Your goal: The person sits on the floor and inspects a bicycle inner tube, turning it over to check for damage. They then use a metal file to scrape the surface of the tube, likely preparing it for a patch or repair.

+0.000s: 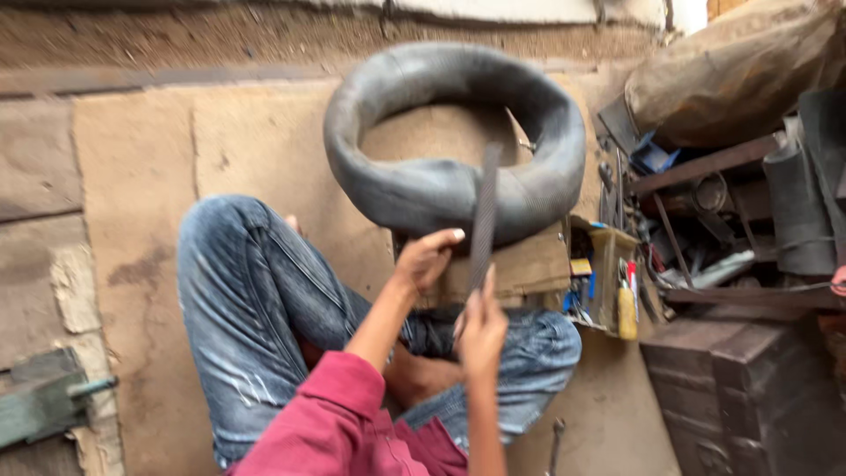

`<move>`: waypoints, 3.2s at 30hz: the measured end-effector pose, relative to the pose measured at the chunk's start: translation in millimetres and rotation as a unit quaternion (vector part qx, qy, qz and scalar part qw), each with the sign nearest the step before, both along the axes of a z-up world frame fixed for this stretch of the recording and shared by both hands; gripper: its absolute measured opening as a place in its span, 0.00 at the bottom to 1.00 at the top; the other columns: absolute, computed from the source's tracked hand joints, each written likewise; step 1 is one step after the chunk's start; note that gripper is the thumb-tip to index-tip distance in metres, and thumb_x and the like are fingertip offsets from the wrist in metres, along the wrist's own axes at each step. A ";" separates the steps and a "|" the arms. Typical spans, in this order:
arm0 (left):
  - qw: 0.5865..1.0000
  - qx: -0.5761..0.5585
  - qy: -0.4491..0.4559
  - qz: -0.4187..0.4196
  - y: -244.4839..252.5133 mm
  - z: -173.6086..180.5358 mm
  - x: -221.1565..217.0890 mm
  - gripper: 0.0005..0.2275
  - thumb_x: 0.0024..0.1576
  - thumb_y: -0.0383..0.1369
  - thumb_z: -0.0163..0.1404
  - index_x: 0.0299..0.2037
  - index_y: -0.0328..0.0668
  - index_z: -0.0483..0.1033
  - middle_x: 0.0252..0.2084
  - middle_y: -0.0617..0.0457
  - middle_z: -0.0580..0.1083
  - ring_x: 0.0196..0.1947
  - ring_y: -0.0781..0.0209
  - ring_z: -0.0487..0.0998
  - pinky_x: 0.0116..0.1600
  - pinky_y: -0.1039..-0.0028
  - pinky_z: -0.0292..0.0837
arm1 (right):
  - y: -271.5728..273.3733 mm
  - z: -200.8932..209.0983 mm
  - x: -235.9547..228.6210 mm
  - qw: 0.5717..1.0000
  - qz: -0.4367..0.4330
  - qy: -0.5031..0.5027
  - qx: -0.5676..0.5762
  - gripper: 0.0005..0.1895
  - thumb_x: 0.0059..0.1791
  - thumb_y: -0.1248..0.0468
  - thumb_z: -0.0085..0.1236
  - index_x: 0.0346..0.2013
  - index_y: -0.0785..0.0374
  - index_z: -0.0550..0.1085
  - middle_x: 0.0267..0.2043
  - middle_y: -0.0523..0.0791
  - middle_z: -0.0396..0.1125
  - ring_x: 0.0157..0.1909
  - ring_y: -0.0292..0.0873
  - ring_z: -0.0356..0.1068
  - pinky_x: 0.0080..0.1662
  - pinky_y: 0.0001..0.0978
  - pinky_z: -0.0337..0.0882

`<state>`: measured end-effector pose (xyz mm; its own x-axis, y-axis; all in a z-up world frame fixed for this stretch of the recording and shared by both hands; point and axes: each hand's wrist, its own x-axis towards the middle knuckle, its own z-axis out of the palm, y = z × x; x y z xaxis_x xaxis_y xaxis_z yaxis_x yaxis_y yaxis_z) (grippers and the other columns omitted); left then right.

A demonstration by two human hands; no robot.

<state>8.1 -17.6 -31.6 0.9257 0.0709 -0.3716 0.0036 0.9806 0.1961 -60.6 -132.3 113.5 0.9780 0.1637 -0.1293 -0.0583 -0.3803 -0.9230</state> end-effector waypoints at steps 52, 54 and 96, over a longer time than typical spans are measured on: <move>0.997 0.028 -0.069 -0.010 -7.2 -2.8 1.1 0.15 0.56 0.23 0.58 0.53 0.25 0.77 0.54 0.47 0.76 0.56 0.57 0.75 0.66 0.66 0.66 | -24.0 -13.3 -12.2 0.997 -0.013 -0.046 -0.065 0.29 0.57 0.64 0.46 0.75 0.57 0.61 0.25 0.37 0.58 0.21 0.31 0.54 0.24 0.25 0.60; 0.996 0.052 -0.069 0.024 3.1 6.2 -7.8 0.16 0.55 0.21 0.59 0.54 0.26 0.76 0.54 0.48 0.76 0.56 0.58 0.75 0.66 0.66 0.66 | -28.8 -11.4 -42.3 0.991 -0.035 -0.066 -0.109 0.29 0.56 0.66 0.49 0.74 0.59 0.62 0.30 0.38 0.63 0.26 0.31 0.56 0.28 0.25 0.63; 0.991 0.025 -0.129 -0.001 5.1 12.3 -10.0 0.15 0.57 0.21 0.58 0.54 0.26 0.74 0.53 0.45 0.74 0.53 0.52 0.75 0.60 0.63 0.71 | 39.9 10.4 98.2 0.982 -0.046 0.152 0.098 0.27 0.56 0.59 0.44 0.73 0.47 0.62 0.16 0.37 0.54 0.12 0.29 0.47 0.15 0.24 0.49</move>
<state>-1.8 -12.5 -19.3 0.9895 0.0820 -0.1194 -0.0515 0.9695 0.2395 37.6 -92.4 123.9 0.9106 0.1267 -0.3934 -0.3694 -0.1775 -0.9121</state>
